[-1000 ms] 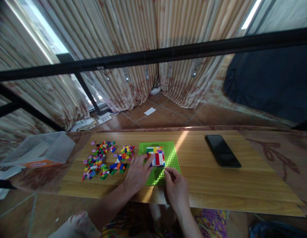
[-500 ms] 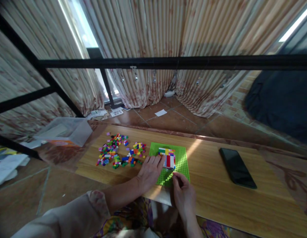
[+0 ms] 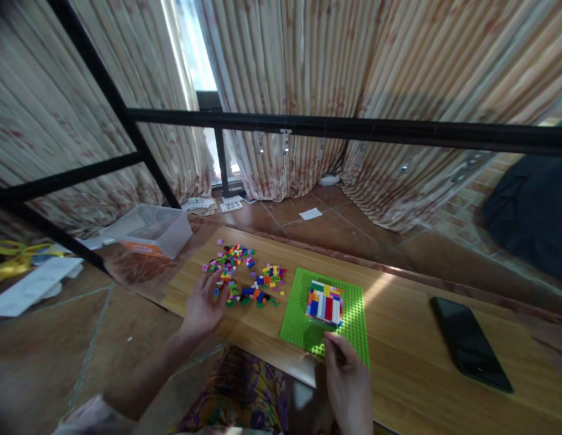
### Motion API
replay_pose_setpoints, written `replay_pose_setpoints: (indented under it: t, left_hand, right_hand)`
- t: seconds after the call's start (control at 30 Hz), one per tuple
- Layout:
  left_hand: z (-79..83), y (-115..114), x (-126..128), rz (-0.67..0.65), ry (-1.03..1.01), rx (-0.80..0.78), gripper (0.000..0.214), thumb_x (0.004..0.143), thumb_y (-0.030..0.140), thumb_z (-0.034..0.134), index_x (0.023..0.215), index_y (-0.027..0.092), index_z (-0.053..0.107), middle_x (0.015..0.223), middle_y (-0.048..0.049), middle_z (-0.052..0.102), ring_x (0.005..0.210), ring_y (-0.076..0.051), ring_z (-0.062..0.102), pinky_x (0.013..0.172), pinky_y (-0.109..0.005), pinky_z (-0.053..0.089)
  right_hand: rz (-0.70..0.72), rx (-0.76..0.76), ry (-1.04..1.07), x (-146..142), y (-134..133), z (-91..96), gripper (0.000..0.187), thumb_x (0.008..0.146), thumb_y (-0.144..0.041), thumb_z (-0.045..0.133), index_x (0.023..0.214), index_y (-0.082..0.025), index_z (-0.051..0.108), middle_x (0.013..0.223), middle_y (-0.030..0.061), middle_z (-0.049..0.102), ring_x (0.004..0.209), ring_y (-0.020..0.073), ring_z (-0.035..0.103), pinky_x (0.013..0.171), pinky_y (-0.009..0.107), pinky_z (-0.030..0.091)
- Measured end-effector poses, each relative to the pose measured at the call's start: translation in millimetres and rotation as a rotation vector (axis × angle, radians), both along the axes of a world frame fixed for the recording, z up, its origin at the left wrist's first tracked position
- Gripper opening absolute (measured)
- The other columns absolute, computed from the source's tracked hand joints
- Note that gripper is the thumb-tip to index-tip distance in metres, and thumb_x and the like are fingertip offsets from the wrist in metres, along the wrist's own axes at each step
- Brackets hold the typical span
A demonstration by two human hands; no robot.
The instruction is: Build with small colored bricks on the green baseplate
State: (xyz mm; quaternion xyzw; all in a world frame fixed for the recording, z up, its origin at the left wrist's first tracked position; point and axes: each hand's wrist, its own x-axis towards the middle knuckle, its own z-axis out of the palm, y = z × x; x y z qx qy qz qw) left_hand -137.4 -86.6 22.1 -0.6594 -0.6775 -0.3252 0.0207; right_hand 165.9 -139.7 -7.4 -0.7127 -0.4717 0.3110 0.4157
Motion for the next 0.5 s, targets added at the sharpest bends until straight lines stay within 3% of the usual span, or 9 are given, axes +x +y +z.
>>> replay_pose_setpoints:
  t: [0.1,0.2,0.27,0.4,0.5]
  left_hand:
    - [-3.2,6,-47,0.19,-0.01,-0.034,0.04,0.087,0.032,0.045,0.123,0.016,0.051,0.105,-0.0109,0.06,0.101,-0.027,0.056,0.088,-0.043,0.048]
    - [-11.3,17,-75,0.336,-0.012,-0.057,0.041,0.086,0.031,0.045,0.122,0.012,0.053,0.106,-0.0136,0.06,0.102,-0.028,0.056,0.089,-0.044,0.048]
    - [-20.0,25,-82,0.361,-0.002,-0.073,0.041,0.085,0.03,0.046,0.121,0.012,0.053,0.11,-0.0151,0.058,0.106,-0.029,0.054,0.092,-0.045,0.046]
    - [-37.5,38,-79,0.293,-0.007,-0.082,0.036,0.086,0.026,0.044,0.119,0.014,0.053,0.118,-0.0148,0.056,0.114,-0.029,0.051,0.096,-0.045,0.044]
    - [-44.4,43,-76,0.27,-0.025,-0.085,0.033,0.088,0.024,0.042,0.116,0.015,0.055,0.117,-0.0143,0.057,0.114,-0.029,0.052,0.097,-0.045,0.044]
  right_hand:
    - [0.068,0.03,-0.061,-19,5,5.4,0.03,0.075,-0.048,0.056,0.087,-0.024,0.07,0.089,0.0066,0.073,0.082,0.0261,0.067,0.075,0.038,0.051]
    - [0.159,0.104,-0.113,-40,18,11.9,0.028,0.078,-0.046,0.054,0.085,-0.025,0.07,0.088,0.0059,0.073,0.075,0.0237,0.067,0.071,0.036,0.051]
    - [0.212,0.165,-0.141,-52,32,16.5,0.028,0.081,-0.044,0.051,0.088,-0.024,0.069,0.09,0.0062,0.073,0.075,0.0221,0.067,0.072,0.035,0.051]
    - [0.337,0.235,-0.273,-77,77,22.8,0.032,0.086,-0.039,0.045,0.096,-0.02,0.068,0.096,0.0075,0.071,0.086,0.0216,0.065,0.078,0.034,0.048]
    - [0.39,0.201,-0.397,-95,115,22.1,0.031,0.086,-0.033,0.043,0.103,-0.02,0.067,0.101,0.0084,0.07,0.087,0.0205,0.064,0.08,0.033,0.047]
